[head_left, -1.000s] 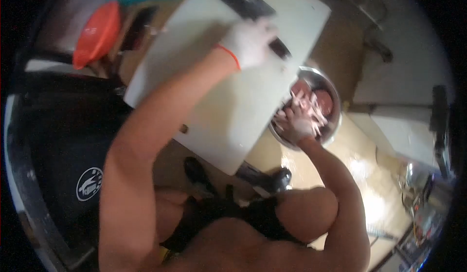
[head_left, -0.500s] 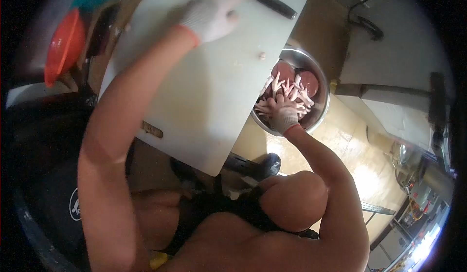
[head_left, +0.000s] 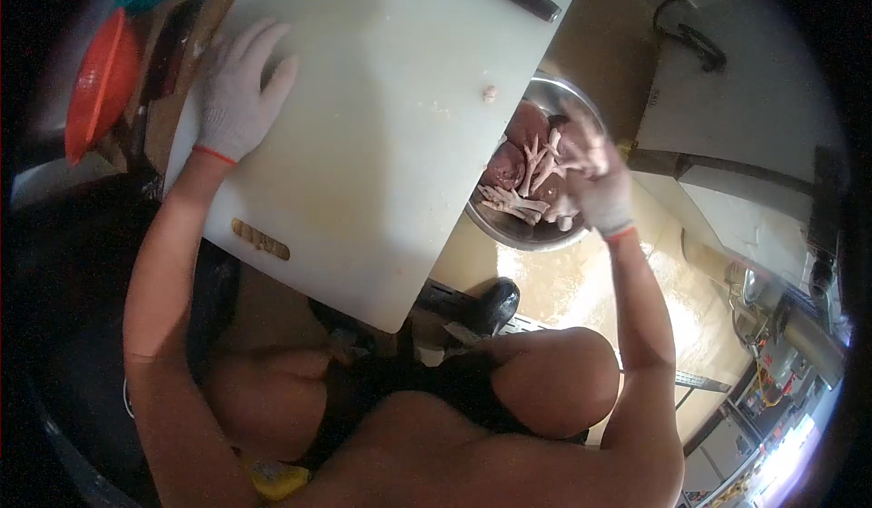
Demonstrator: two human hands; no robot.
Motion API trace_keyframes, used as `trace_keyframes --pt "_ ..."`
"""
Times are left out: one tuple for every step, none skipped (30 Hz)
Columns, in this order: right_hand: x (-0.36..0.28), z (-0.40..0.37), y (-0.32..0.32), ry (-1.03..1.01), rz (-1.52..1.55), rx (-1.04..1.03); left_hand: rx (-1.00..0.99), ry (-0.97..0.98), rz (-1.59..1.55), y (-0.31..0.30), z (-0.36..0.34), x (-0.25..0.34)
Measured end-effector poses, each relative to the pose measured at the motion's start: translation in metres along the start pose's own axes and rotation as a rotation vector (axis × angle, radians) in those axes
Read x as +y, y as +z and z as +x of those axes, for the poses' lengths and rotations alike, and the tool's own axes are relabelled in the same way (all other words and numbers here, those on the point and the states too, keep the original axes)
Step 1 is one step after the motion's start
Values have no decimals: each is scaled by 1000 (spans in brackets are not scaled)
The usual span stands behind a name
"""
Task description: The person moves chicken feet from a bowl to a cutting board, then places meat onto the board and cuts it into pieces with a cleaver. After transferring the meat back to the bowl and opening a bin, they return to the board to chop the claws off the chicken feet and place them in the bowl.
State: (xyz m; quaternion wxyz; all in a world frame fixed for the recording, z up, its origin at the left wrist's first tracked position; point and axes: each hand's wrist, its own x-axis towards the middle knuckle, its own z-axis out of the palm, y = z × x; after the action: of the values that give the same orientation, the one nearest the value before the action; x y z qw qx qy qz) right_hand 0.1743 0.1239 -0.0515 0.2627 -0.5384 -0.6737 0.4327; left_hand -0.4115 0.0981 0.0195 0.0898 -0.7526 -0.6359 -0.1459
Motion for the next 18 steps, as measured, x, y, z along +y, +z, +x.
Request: trace_keyframes --pt "-34 0 -10 6 162 55 -22 -9 17 -1 0 1" --pt "-66 5 -26 -105 55 53 -45 -23 38 -5 -1 1" --pt "-99 9 -43 -216 -51 63 -39 -32 57 -7 -5 7" --pt "-122 30 -50 -354 -239 38 -22 -47 34 -3 -7 16" --pt "-146 50 -57 -499 -419 36 23 -58 44 -12 -2 8" --pt "-189 61 -55 -454 -190 -22 38 -57 66 -10 -1 9" --pt "-232 69 -48 -402 37 -88 104 -102 4 -8 -2 9" --pt "-259 84 -30 -388 140 -136 172 -146 -59 -8 -4 8" --pt "-286 99 -12 -371 243 -183 177 -137 -7 -11 -4 5" --pt "-310 127 12 -392 225 -205 191 -137 10 -15 -4 4" --pt "-331 144 32 -430 225 -259 213 -153 -4 -17 -5 6" --pt "-345 165 52 -423 175 -330 234 -168 -18 -17 -7 6" --pt "-359 187 71 -418 123 -401 213 -203 -69 -14 -8 1" --pt "-361 214 93 -365 18 -487 221 -201 -57 -15 -8 1" --pt "-362 244 114 -333 -134 -547 210 -230 -90 -17 -7 2" --pt "-359 262 129 -297 -290 -605 200 -260 -128 -17 -6 3" --pt "-355 263 136 -307 -292 -602 209 -260 -122 -16 -6 2" --pt "-350 263 140 -328 -363 -458 217 -241 -134 -13 -5 0"
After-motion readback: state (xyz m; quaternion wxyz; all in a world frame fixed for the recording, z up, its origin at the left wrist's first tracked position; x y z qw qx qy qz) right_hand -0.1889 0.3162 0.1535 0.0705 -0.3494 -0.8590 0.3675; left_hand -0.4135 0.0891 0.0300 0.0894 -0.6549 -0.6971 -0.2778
